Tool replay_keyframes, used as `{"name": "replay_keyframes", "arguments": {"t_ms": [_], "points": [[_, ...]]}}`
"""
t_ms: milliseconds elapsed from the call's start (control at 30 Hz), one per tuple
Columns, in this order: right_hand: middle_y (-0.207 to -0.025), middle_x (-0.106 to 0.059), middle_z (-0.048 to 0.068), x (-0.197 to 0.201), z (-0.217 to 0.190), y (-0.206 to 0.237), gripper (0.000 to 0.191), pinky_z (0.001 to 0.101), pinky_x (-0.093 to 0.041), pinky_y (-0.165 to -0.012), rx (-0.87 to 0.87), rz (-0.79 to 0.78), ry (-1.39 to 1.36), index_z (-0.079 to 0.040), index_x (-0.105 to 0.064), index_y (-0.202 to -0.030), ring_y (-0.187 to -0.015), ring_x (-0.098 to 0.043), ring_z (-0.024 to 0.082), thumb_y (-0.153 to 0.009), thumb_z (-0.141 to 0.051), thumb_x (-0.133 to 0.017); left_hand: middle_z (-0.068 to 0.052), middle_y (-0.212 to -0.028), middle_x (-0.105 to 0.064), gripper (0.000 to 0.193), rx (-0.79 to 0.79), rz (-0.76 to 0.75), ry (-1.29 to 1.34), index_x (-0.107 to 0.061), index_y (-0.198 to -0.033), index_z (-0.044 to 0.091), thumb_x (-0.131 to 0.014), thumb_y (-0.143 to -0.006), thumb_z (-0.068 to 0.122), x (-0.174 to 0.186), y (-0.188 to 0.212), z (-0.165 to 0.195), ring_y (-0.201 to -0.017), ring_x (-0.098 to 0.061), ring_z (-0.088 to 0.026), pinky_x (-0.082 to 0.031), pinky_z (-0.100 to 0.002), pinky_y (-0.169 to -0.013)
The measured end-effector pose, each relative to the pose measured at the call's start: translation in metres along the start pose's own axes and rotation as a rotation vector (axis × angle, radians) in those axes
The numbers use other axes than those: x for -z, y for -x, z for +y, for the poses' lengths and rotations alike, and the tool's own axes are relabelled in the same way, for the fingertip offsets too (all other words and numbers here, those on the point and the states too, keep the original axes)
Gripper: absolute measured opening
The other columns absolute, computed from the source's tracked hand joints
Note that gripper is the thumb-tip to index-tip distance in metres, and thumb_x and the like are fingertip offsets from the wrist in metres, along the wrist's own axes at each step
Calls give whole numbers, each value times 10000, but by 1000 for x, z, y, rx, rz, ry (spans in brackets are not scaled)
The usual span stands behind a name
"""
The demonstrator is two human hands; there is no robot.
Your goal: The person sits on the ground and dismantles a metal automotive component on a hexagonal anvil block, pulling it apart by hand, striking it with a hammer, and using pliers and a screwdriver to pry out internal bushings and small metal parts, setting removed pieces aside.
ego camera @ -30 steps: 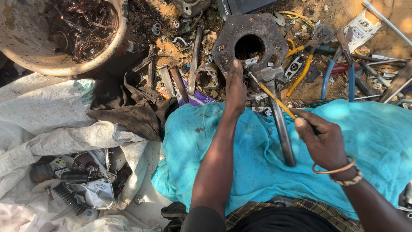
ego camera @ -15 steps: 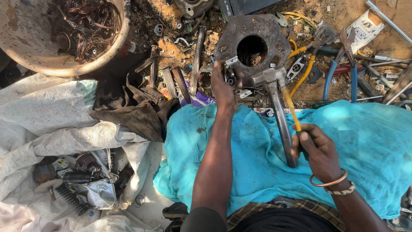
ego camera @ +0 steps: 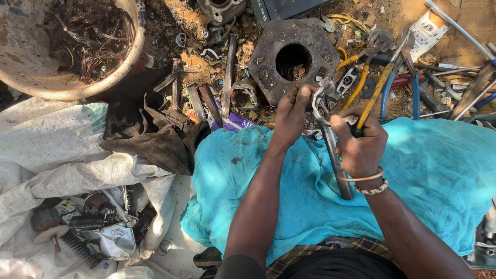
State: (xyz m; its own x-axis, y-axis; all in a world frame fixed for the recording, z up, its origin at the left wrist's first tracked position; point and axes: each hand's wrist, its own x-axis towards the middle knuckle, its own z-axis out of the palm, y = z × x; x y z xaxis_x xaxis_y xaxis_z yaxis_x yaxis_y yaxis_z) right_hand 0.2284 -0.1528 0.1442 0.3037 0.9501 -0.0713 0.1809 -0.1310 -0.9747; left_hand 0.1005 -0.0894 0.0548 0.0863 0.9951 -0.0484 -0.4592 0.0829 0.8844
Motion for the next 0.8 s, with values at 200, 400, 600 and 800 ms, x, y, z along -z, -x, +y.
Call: {"name": "replay_keyframes", "arguments": {"t_ms": [200,400,600,800], "points": [[-878,-665,13,10,-8,7,209,222,-410,-451,-74,24,-200,-20,-650,-1173,-553,-524,56,-1007,-109,-742,-2,-891,-632,328,-102,406,-330,-628,-1122,78,-537,-1099,392,13,-4,25,-761,-556,-86,-491,-254,-632],[-897,-657,22,46,-13,19,308,216,-346,-408,-311,-128,-417,-42,-641,-1250,-532,-468,56,-984,-183,-711,-65,-1135,-727,188,-414,505,-374,-667,-1209,83,-684,-1027,128,53,60,99,-989,-701,-136,-621,-290,-809],[-948,-654,102,68,-6,30,325,224,-327,-428,-381,-265,-464,-14,-601,-1218,-549,-452,77,-1004,-226,-722,-208,-1212,-723,207,-575,927,-1161,-645,-1276,-71,-693,-1075,-81,151,221,198,-1114,-746,-259,-631,-360,-1029],[-1052,-721,246,74,9,30,279,206,-320,-429,-536,-412,-618,-58,-616,-1232,-475,-403,63,-1005,-217,-646,-213,-1152,-705,316,-311,1381,-1569,-656,-1262,-61,-701,-1043,163,209,314,209,-1077,-719,-313,-610,-423,-936]]}}
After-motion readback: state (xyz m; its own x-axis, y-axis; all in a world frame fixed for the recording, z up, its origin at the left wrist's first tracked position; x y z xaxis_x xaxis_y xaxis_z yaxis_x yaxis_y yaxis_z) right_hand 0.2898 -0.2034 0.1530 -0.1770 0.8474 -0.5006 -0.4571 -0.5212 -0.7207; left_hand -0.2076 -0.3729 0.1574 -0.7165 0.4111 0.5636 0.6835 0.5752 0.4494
